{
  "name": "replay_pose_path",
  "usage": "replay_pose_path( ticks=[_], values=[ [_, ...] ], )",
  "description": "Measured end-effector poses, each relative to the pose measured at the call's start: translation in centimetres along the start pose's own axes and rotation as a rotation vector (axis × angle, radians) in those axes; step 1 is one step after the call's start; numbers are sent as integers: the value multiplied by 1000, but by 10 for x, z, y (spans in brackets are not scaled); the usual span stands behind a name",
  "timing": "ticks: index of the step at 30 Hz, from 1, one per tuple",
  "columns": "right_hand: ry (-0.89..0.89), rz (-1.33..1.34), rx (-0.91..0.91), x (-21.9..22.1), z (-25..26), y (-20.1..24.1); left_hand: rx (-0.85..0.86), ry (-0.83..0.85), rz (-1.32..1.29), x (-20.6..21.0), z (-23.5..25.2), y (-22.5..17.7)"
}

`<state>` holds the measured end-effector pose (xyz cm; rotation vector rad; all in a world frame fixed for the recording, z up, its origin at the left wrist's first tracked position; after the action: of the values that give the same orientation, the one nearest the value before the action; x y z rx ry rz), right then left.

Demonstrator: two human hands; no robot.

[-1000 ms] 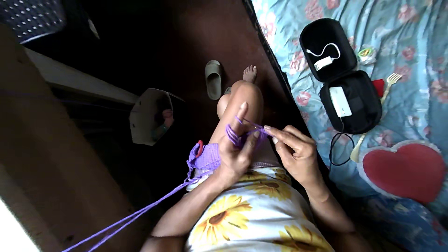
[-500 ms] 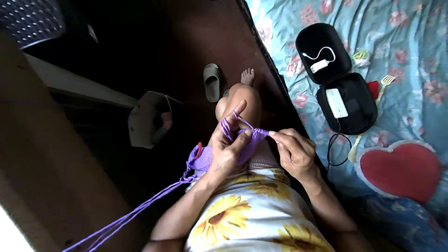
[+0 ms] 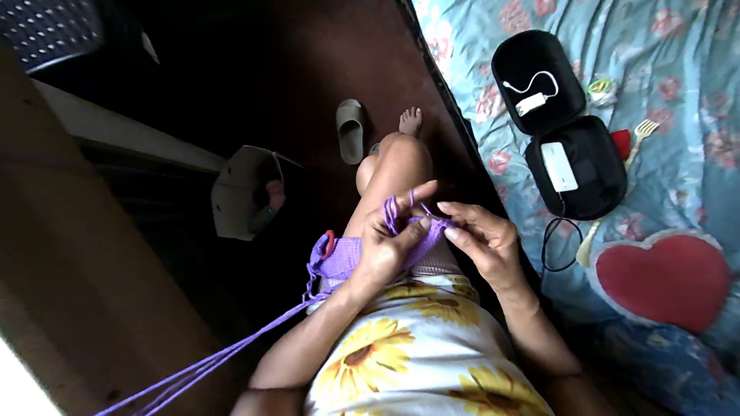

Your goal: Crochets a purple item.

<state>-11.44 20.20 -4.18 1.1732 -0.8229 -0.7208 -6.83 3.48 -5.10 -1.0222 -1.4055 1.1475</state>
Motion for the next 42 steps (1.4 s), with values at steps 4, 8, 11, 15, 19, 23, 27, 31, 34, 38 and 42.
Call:
replay_pose_path(
  ticks=[4, 8, 11, 15, 19, 23, 27, 31, 34, 38, 42],
  values=[
    [-58, 282, 209, -2, 4, -9, -91, 12, -88, -6, 4, 3],
    [-80, 373, 277, -10, 4, -13, -179, 113, -89, -39, 10, 5],
    [-84, 422, 300, -12, 3, -16, -178, 247, 45, -66, 9, 1],
    [-63, 460, 323, -9, 3, -18, -22, 259, -69, -76, 9, -4],
    [-23, 488, 346, -1, 3, -17, -20, 264, -193, -44, 13, -2],
    [-19, 397, 352, 2, -1, -16, -68, 216, -97, -23, 12, -9],
    [-35, 163, 236, 6, -5, -13, -137, 68, -18, -20, 8, -11],
    [21, -84, 81, 4, -4, -11, -214, -13, -14, -21, 7, -9],
    [24, -212, 5, -1, -5, -10, -290, -18, -39, -20, 6, -9],
    [67, -425, -102, -7, -4, -6, -366, -28, -127, -19, 7, -7],
    [117, -581, -165, -8, -4, 0, -394, -30, -159, -20, 6, -4]
  ],
)
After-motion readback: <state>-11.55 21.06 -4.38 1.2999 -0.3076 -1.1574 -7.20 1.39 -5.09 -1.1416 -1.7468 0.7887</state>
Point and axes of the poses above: each hand's wrist, its own z-axis towards the middle knuckle, its own x-axis out of the palm, y = z × x, the point moved 3 cm from there along z, towards the middle knuckle, and after that the axes turned 13 degrees about z, right-handed, at the moved point
